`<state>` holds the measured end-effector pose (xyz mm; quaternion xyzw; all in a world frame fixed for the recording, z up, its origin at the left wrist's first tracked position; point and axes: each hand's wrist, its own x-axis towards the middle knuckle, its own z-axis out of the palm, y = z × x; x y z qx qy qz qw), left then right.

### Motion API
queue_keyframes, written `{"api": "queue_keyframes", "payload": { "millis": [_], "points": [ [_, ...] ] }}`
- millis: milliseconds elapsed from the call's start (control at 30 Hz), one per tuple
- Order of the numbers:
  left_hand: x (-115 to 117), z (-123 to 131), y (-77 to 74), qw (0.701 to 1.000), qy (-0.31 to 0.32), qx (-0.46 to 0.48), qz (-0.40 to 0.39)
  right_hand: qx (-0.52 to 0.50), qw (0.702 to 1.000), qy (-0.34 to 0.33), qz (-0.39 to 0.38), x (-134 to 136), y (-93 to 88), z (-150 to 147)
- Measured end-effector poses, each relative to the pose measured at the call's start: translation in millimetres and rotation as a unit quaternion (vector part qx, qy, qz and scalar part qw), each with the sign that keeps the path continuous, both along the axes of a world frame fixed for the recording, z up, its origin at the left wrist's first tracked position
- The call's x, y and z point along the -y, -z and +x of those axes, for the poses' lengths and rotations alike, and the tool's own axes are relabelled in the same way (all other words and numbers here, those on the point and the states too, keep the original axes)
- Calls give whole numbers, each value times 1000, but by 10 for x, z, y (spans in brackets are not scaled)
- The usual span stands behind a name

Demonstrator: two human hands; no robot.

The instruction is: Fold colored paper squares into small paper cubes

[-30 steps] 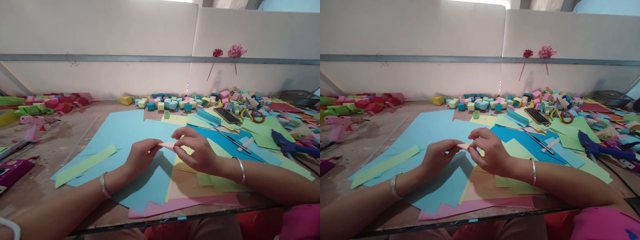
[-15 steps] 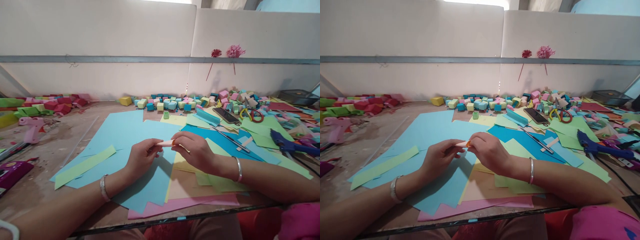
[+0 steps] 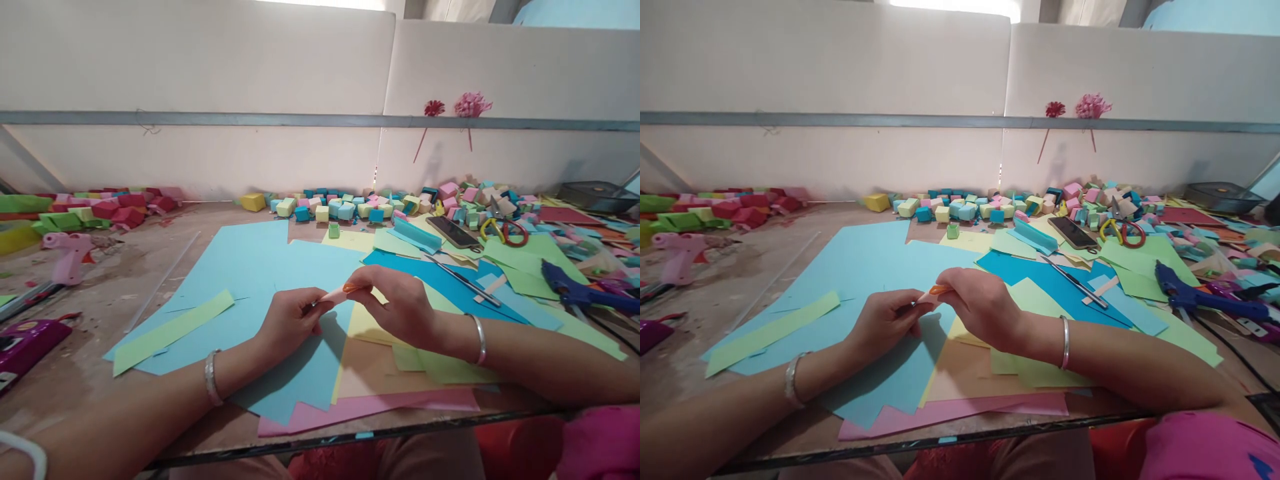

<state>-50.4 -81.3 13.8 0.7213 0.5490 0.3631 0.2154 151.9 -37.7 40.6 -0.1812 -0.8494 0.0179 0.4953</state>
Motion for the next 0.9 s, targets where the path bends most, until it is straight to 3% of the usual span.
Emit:
{"api": "queue_keyframes", "payload": {
  "millis": [100,267,367,700,900],
  "points": [
    [18,6,-6,1000,4,11,-4,-13,999,-28,-19,19,-13,1],
    [27,22,0,996,8,88,-20,-42,983,-73,-166,4,-25,-2],
    [28,33,-9,995,3,99,-21,-45,972,-66,-220,-9,-16,-11],
    [33,37,-40,998,29,47,1,2,984,-46,-170,-2,-18,1],
    [124,42,-147,984,40,28,169,3,994,-52,-98,31,10,-27]
  ]
}}
